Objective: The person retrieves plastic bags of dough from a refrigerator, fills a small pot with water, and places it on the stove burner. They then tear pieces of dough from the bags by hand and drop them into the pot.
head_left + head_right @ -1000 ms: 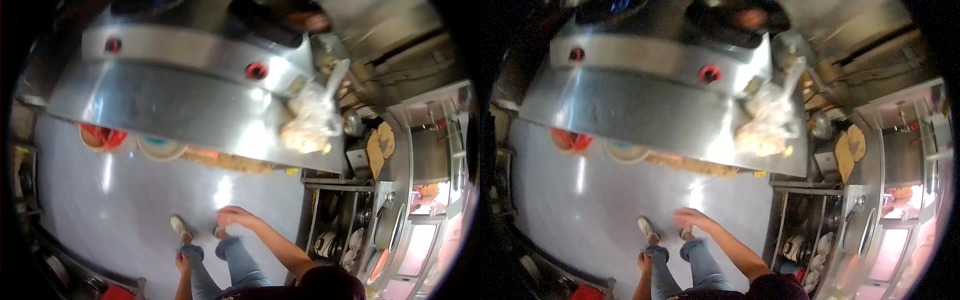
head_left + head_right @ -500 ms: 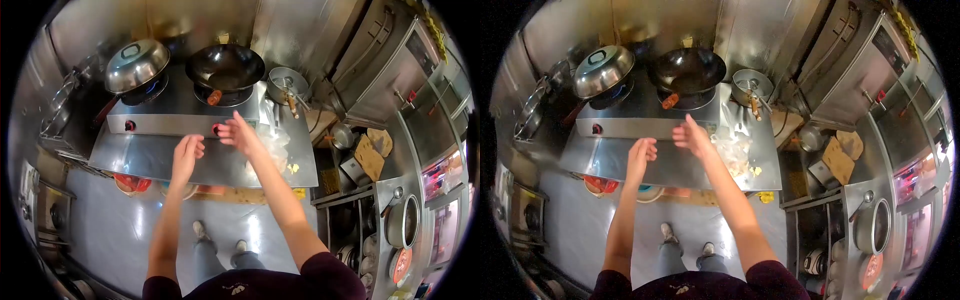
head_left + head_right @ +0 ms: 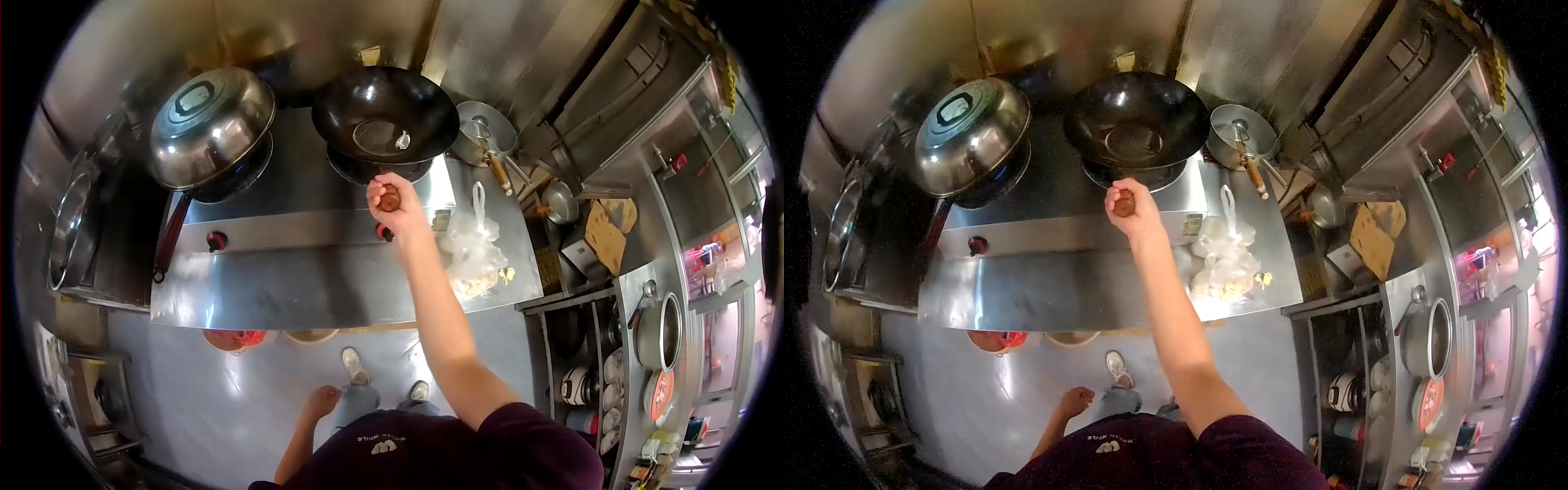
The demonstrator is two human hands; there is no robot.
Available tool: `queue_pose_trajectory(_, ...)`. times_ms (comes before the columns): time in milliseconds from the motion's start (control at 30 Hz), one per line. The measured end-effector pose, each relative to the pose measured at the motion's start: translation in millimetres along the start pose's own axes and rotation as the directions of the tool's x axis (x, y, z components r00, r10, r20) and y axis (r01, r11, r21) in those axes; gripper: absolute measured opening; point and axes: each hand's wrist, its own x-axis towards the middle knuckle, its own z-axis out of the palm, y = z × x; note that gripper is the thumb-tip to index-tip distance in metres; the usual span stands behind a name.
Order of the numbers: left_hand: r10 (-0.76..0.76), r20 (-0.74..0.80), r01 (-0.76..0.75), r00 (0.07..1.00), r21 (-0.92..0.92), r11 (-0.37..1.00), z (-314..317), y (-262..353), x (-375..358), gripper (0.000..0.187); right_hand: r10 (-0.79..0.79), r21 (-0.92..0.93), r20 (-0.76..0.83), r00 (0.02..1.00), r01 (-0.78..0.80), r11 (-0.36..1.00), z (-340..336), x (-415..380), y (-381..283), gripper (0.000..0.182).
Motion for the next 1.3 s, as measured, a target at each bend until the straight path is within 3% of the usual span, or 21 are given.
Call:
queue_pose_trajectory(33, -0.015, 0.001, 0.015, 1.000, -0.044, 0.999, 1, -12, 5, 0.025, 0.018, 0.012, -0.011, 1.000, -0.018, 1.000, 3, -4, -1, 0.019)
queue_pose_trajectory(67, -0.025, -0.004, 0.024, 1.000, -0.085, 0.996, -6, -15, 12, 0.024, -0.078, -0.067, 0.037, 0.996, 0.080, 0.995, 10, -16, 3, 0.018)
queue_pose_trajectory(167, 0.062, -0.183, -0.060, 0.981, 0.015, 0.998, -32, 3, 34, 0.023, -0.126, -0.203, 0.051, 0.991, 0.134, 0.970, 18, -42, 12, 0.016)
queue_pose_trajectory(267, 0.126, -0.203, -0.136, 0.971, -0.035, 0.990, -52, 22, 51, 0.022, -0.152, -0.196, 0.111, 0.982, 0.172, 0.965, 23, -86, 10, 0.018)
queue_pose_trajectory(433, 0.190, -0.135, -0.174, 0.973, 0.118, 0.978, -45, 26, 58, 0.022, -0.225, -0.190, 0.177, 0.958, 0.257, 0.947, 12, -185, 11, 0.033)
queue_pose_trajectory(633, 0.220, 0.009, -0.219, 0.975, 0.166, 0.962, -8, 38, 35, 0.024, -0.411, -0.281, 0.029, 0.911, 0.402, 0.872, -39, -351, 59, 0.041)
queue_pose_trajectory(800, 0.312, 0.158, -0.337, 0.937, 0.174, 0.925, 43, 37, -10, 0.027, -0.556, -0.312, -0.212, 0.804, 0.484, 0.818, -109, -486, 126, 0.042)
queue_pose_trajectory(900, 0.265, 0.232, -0.309, 0.936, 0.182, 0.934, 77, 20, -36, 0.027, -0.591, -0.378, -0.354, 0.725, 0.467, 0.799, -161, -554, 167, 0.044)
queue_pose_trajectory(1000, 0.298, 0.309, -0.371, 0.903, 0.213, 0.904, 102, -8, -51, 0.027, -0.544, -0.347, -0.497, 0.676, 0.419, 0.839, -209, -607, 207, 0.044)
queue_pose_trajectory(1100, 0.271, 0.323, -0.332, 0.907, 0.151, 0.931, 108, -22, -69, 0.026, -0.476, -0.270, -0.571, 0.668, 0.395, 0.878, -266, -643, 237, 0.043)
queue_pose_trajectory(1300, 0.196, 0.302, -0.284, 0.933, 0.284, 0.916, 77, -33, -97, 0.021, -0.346, -0.094, -0.570, 0.746, 0.359, 0.929, -373, -639, 279, 0.041)
